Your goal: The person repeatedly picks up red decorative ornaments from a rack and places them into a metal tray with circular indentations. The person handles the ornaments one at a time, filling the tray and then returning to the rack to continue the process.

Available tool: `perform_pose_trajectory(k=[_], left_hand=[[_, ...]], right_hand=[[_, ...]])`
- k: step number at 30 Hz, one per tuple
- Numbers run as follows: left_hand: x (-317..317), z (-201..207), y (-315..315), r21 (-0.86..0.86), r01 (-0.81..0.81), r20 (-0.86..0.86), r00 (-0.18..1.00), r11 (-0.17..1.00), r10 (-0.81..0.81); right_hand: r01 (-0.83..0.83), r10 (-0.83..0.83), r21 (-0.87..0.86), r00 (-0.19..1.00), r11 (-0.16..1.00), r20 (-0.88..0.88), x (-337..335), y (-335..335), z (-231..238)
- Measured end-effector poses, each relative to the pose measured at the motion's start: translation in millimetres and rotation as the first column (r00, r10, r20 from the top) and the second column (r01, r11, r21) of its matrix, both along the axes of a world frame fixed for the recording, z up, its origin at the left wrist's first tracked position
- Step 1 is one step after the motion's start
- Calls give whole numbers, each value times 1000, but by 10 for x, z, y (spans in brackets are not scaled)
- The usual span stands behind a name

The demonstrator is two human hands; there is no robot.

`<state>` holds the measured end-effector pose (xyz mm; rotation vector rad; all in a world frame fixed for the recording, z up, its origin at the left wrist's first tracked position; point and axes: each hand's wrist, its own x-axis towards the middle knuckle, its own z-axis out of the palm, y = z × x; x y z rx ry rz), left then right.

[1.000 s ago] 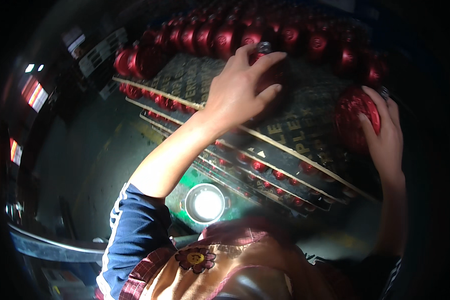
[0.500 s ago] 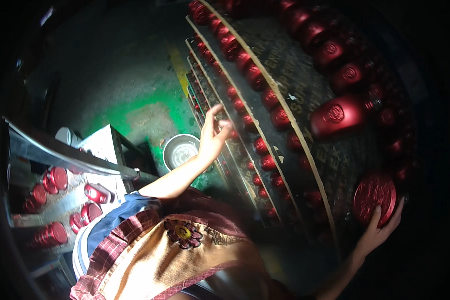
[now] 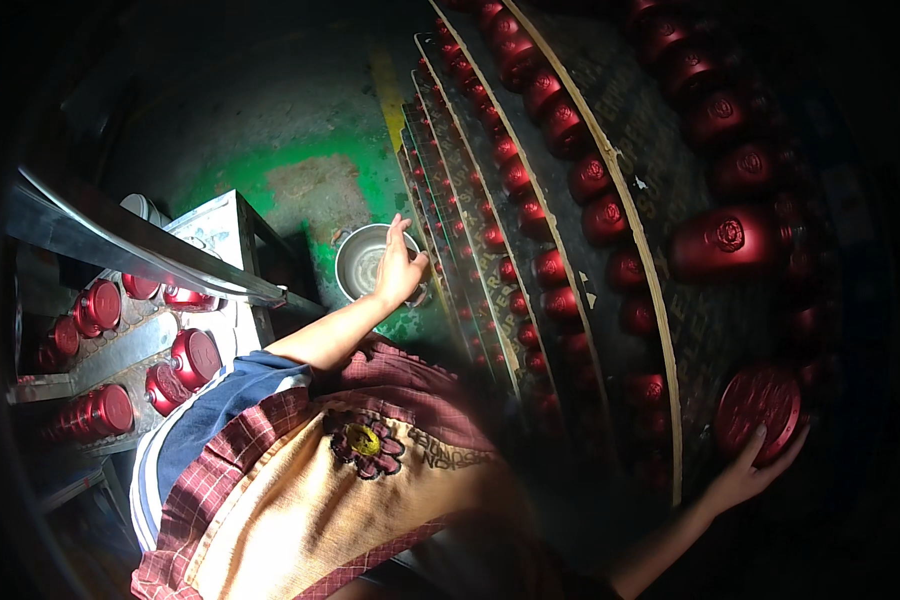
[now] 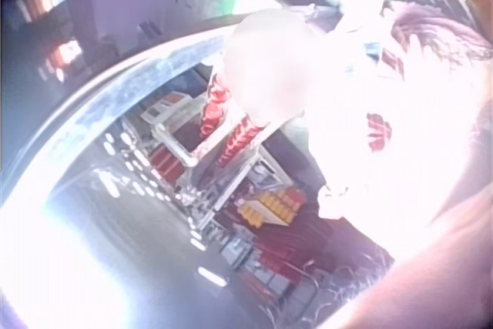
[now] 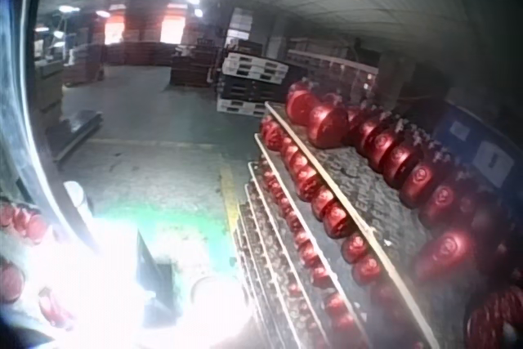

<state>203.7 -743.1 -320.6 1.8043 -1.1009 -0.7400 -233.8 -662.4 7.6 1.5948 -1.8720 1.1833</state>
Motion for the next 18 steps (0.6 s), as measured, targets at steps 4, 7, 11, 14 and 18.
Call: perform_pose_trajectory(k=[4,7,11,14,18], left_hand=[[266,-76,-140,295,-65,-152,982,953,115],[369,-111,-225,111,-90,-28,995,990,94],[417,-173,-392,-127,-90,76,992,988,100],[471,-278,-585,169,-11,-166,985,986,40],[504,-340,-710,244,-59,-190,976,968,107]], right_hand=[[20,-19,-6,999,1000,35,70,3,12],[13,-13,-15,1000,1000,23,97,-5,20],[20,-20,-13,999,1000,45,86,-11,12],[34,-33,-23,998,999,51,70,-13,4],[25,-23,-42,999,999,48,65,-21,-10]])
